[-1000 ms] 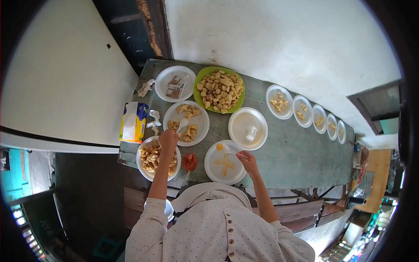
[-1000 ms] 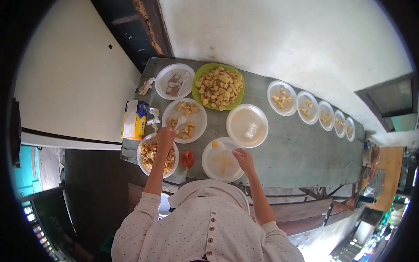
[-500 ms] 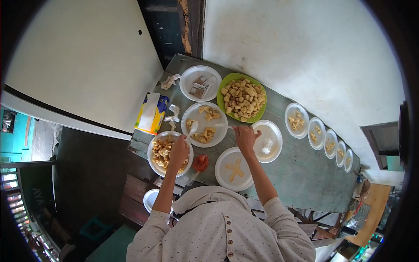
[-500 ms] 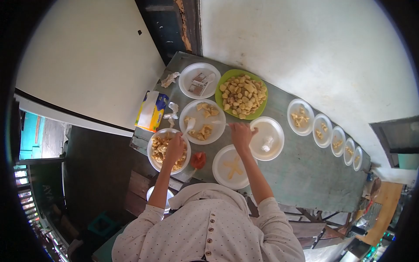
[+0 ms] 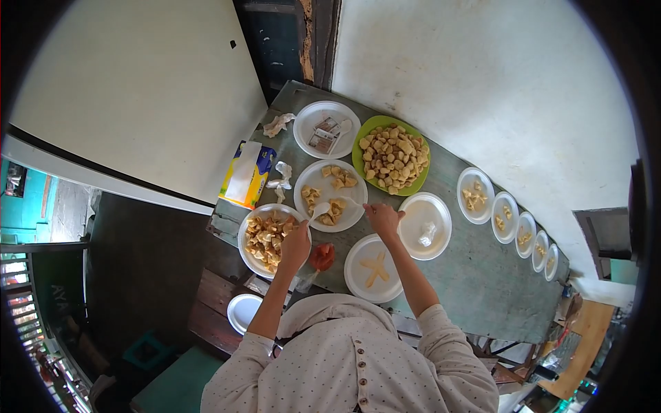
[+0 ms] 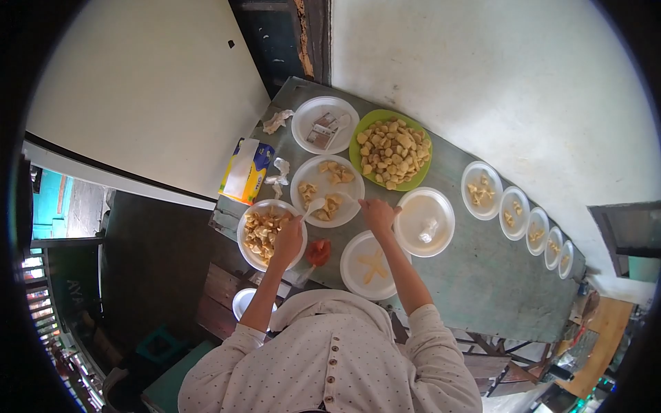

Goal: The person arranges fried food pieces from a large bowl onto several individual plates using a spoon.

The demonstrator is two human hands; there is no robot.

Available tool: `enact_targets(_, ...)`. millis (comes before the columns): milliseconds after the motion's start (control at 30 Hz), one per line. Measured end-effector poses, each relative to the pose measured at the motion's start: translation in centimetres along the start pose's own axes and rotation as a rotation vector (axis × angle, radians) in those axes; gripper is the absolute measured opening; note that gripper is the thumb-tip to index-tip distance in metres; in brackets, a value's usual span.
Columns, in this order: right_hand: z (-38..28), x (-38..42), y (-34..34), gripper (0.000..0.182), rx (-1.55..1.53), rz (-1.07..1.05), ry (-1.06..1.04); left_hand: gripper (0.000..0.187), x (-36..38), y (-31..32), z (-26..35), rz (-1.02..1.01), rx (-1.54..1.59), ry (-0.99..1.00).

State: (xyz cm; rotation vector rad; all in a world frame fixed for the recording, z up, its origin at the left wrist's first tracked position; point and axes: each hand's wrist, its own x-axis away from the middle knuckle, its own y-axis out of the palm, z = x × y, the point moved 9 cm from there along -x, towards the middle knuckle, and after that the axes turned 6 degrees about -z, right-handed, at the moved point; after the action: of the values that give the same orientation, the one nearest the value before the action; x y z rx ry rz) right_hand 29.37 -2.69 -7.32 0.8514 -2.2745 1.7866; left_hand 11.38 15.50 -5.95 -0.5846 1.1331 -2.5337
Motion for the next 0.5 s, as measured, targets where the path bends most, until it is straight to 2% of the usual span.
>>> enact_targets(133, -0.1, 0.1, 0.5, 0.037, -0.022, -0.066, 0.006, 0.024, 0.1, -0.5, 0.5, -0.021, -0.011, -0.016)
enact_targets(200, -0.1, 0.1, 0.3, 0.036, -0.026, -0.08, 0.015, 0.024, 0.3, -0.7, -0.2, -0.067, 0.034, -0.15)
enact_targets(300, -0.2, 0.6, -1.7, 0.034, -0.104, 0.03, 0.009, 0.023, 0.8, -1.6, -0.7, 0.023, 0.064, -0.15)
enact_targets(367, -0.7, 1.3, -4.0, 0.03, -0.015, 0.238, -0.017, 0.021, 1.0, -1.6, -1.1, 0.024, 0.07, -0.144)
enact_targets(400, -0.8, 1.5, -4.2, 0.03, -0.014, 0.238, -0.018, 0.02, 1.1, -1.6, -1.1, 0.024, 0.078, -0.136)
enact_targets(467, -2.4, 3.3, -6.0, 0.026, 0.037, 0.476, -0.159, 0.019, 1.5, -1.2, -1.3, 0.002, 0.071, -0.156)
enact_targets(500, -2.6, 3.5, -5.9, 0.026, 0.038, 0.477, -0.162, 0.017, 1.6, -0.9, -1.5, -0.021, 0.062, -0.176)
